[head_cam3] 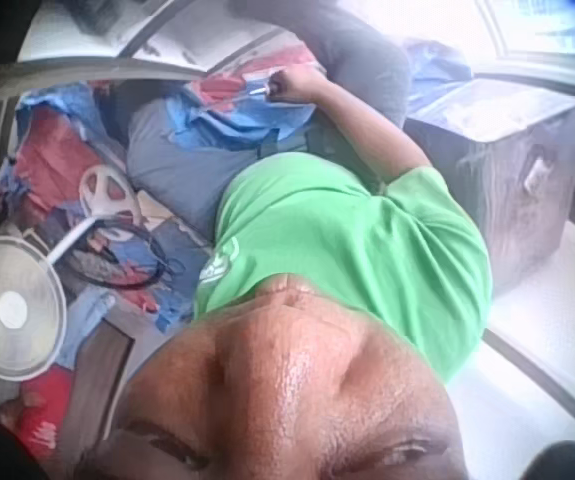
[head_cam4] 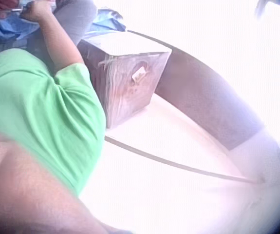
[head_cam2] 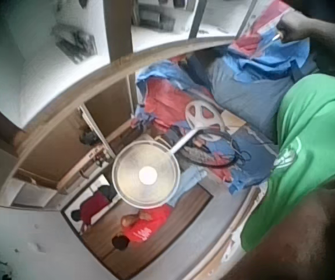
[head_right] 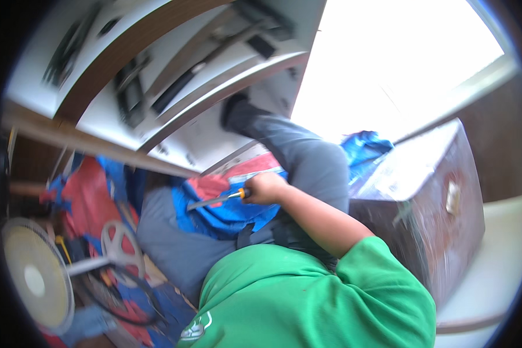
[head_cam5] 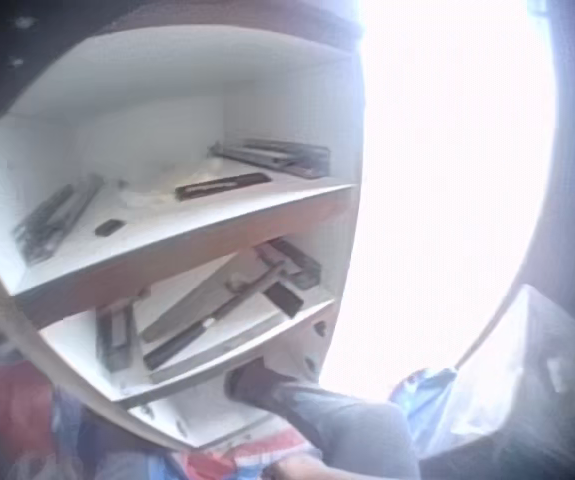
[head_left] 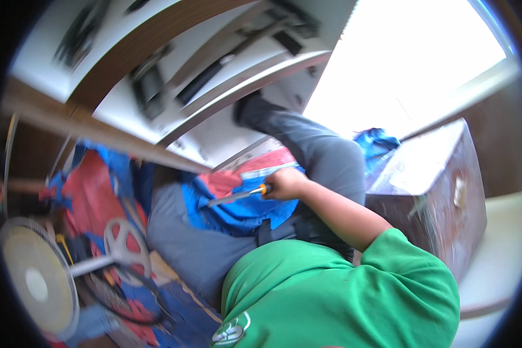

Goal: The person uses a screwdriver to tighten screws on the interior of a wooden cabinet. They repeatedly adjust the cabinet door and work on the hinge area while seated on the floor.

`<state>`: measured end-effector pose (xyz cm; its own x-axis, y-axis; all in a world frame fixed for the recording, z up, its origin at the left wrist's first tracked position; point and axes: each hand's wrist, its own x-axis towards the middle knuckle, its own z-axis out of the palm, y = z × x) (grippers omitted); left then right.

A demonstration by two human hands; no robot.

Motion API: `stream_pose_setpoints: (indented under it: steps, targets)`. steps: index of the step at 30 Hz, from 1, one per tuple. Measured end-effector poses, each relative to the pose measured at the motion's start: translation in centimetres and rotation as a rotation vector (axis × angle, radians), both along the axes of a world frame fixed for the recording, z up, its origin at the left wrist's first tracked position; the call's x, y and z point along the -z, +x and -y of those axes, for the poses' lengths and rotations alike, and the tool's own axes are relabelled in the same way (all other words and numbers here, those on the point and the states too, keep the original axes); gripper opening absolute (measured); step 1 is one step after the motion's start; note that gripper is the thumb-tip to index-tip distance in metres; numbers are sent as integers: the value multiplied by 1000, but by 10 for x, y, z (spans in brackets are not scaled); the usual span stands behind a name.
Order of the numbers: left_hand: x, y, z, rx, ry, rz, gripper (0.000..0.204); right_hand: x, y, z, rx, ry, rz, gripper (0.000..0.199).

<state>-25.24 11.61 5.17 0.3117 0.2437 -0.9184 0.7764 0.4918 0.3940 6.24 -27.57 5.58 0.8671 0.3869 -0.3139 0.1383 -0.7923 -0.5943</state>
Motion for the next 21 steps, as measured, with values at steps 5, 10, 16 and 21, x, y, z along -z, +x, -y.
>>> stream_pose_setpoints:
  steps: [5, 10, 16, 21]
  targets:
    - [-5, 51, -26, 78, 130, 124, 63, 0, 0, 1, 0, 24, -6, 37]
    - [21, 141, -95, 74, 306, 310, 63, -6, 1, 3, 10, 2, -40, 38]
    - [15, 222, -94, 156, 725, 448, 57, -4, 1, 7, -15, -17, -43, 39]
    - [-77, 281, -24, 555, 842, 919, 37, 1, 4, 4, -26, -19, -74, 40]
